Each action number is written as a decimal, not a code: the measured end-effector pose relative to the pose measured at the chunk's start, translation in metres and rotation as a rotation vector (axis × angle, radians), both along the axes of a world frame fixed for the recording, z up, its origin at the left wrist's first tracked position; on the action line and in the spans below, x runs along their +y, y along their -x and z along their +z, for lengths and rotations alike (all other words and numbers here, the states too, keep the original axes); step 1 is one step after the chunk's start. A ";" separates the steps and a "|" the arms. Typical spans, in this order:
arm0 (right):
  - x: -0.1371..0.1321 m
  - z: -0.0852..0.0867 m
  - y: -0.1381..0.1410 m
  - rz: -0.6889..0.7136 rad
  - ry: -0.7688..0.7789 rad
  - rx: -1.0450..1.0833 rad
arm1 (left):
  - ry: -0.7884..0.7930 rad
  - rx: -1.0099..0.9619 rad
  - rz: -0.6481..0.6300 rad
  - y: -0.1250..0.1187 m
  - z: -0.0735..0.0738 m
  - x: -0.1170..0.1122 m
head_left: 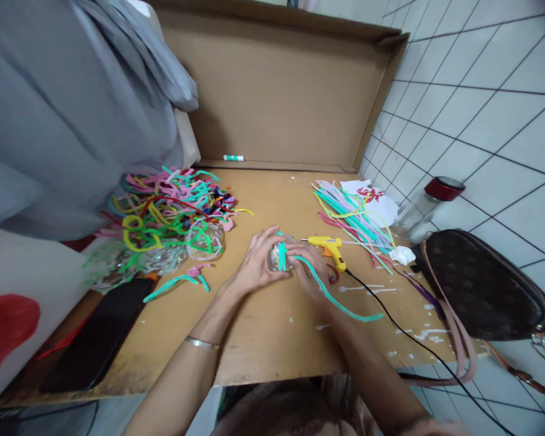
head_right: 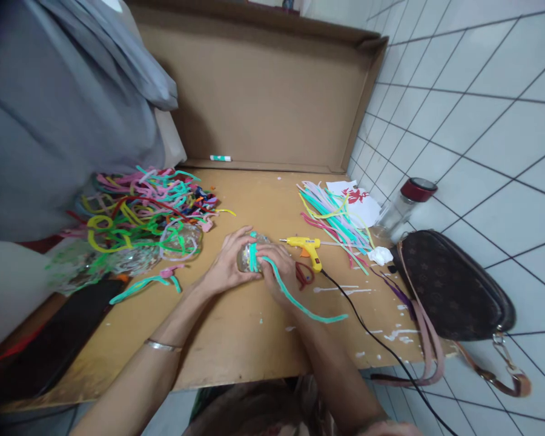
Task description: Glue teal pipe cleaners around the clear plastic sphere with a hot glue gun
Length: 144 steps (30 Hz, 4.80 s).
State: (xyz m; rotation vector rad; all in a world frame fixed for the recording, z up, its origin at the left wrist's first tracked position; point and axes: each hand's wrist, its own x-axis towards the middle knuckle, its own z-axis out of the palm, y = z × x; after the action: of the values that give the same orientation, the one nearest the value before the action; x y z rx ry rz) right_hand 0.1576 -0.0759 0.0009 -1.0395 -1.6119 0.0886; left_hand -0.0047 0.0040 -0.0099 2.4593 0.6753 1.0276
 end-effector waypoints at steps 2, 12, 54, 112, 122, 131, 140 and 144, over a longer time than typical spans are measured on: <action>0.001 -0.001 0.000 -0.007 -0.006 0.009 | -0.007 -0.004 0.010 0.000 0.001 -0.002; 0.001 0.000 0.000 -0.044 -0.038 0.007 | -0.045 0.000 -0.019 0.000 0.002 -0.002; 0.004 -0.004 0.002 -0.214 -0.042 0.062 | 0.144 -0.068 0.052 -0.011 0.018 -0.014; -0.014 0.000 0.014 -0.305 -0.033 -0.209 | 0.407 -0.095 0.127 -0.010 0.015 -0.004; -0.016 -0.002 0.015 -0.271 0.000 -0.186 | 0.410 -0.096 0.121 -0.009 0.015 -0.003; -0.021 -0.007 0.011 -0.294 -0.004 -0.142 | 0.505 -0.117 0.136 -0.006 0.020 -0.003; -0.021 -0.009 0.019 -0.244 0.026 -0.127 | 0.539 -0.114 0.139 -0.006 0.017 0.000; -0.023 -0.008 0.018 -0.189 0.150 -0.017 | 0.550 -0.122 0.131 -0.006 0.017 0.000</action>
State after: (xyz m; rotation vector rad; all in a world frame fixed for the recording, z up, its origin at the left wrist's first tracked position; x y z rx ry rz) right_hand 0.1396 -0.0992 -0.0066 -1.3071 -1.5326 0.0742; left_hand 0.0011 0.0038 0.0069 1.8850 0.9426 0.8821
